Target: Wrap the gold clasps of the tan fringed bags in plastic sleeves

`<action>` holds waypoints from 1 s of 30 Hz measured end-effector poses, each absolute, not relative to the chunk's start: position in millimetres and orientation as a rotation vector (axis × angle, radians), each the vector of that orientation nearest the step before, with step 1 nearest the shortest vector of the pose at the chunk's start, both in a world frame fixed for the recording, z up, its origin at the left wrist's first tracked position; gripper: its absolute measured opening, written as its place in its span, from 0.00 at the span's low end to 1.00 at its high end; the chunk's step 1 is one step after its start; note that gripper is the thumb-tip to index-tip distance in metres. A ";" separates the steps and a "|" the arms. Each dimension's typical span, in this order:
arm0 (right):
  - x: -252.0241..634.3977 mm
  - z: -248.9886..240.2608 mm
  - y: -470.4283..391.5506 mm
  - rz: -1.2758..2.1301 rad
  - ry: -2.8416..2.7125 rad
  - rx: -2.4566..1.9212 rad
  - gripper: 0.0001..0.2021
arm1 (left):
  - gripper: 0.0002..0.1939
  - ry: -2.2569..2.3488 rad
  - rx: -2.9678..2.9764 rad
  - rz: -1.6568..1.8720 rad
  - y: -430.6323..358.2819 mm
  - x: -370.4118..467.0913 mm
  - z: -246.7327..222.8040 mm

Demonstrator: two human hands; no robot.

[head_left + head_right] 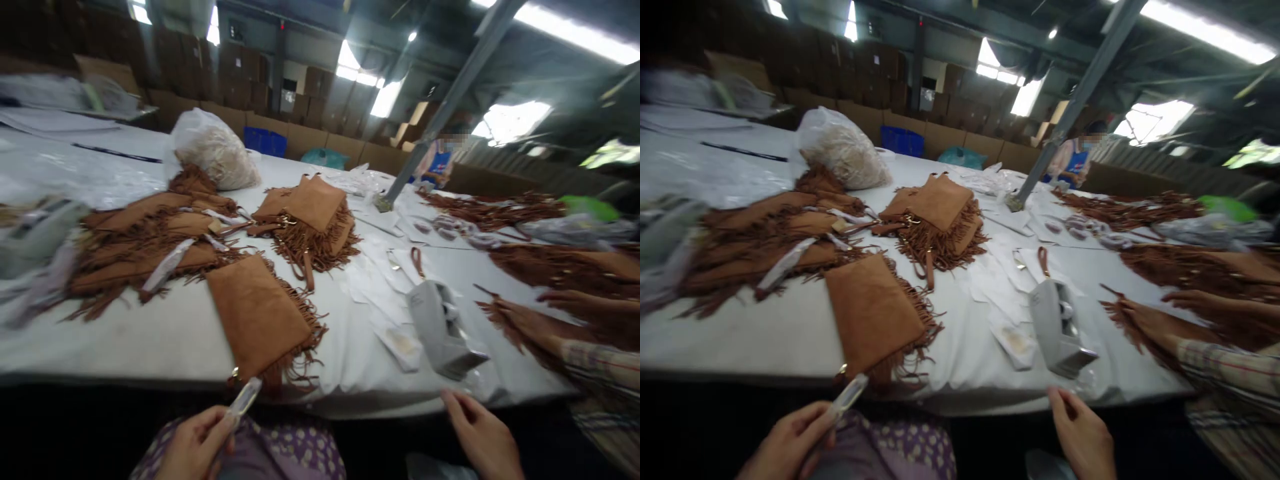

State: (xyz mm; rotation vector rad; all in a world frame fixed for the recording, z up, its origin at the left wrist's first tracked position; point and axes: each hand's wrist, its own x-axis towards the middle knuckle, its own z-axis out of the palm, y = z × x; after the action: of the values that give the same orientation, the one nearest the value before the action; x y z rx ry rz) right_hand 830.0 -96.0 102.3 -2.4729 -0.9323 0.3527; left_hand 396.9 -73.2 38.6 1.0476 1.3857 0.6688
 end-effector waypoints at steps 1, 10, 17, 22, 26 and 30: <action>807.1 96.6 -91.8 0.464 -1.015 -2.389 0.21 | 0.28 1.386 1.066 0.675 -71.2 397.3 43.1; 570.6 88.1 -72.4 1.304 -1.623 -1.463 0.19 | 0.15 1.504 1.398 0.782 -76.5 397.6 58.0; 543.2 60.5 -54.8 1.301 -1.579 -1.541 0.19 | 0.12 1.484 1.584 0.793 -80.6 396.0 54.4; 541.5 47.4 -49.3 1.388 -1.434 -1.675 0.16 | 0.13 1.455 1.593 0.815 -81.2 393.8 53.5; 543.2 45.5 -48.5 1.744 -1.237 -1.489 0.20 | 0.15 1.415 1.468 0.827 -80.6 394.3 56.4; 542.0 42.2 -50.1 1.753 -1.209 -1.430 0.22 | 0.17 1.450 1.368 0.782 -82.7 394.2 51.9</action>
State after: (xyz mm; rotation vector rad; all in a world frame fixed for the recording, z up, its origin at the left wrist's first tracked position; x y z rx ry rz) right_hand 542.0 -50.1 42.2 -1.4299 -1.2093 1.7535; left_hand 394.2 -82.7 51.9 1.3681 1.4503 0.7821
